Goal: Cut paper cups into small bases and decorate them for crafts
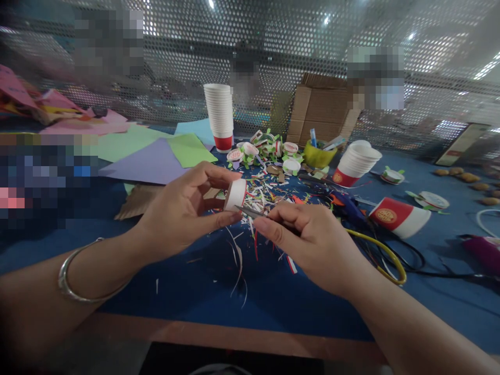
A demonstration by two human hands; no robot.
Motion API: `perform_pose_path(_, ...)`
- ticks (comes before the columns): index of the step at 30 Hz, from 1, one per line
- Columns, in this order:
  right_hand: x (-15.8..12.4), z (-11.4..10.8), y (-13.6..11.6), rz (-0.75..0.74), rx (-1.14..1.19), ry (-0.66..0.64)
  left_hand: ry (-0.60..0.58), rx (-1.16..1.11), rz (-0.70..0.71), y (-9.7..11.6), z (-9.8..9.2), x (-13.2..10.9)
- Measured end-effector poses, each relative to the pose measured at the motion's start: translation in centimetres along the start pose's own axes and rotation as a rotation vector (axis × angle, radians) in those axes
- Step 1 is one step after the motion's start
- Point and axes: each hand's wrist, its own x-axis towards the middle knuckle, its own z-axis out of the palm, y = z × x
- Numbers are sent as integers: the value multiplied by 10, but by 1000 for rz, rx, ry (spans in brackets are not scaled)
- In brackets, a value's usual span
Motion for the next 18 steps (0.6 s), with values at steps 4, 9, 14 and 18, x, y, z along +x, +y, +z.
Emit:
perform_pose_path(4, -1, 0, 2, -1, 13, -16, -21, -10, 54, 0, -1, -1)
perform_pose_path(9, -2, -2, 0, -32, 9, -39, -23, 44, 101, 1, -2, -3)
perform_pose_path(14, -5, -2, -4, -74, -47, -4, 15, 190, 238, 12, -2, -5)
perform_pose_path(18, -7, 1, -6, -105, -76, 47, 66, 345, 380, 18, -2, -6)
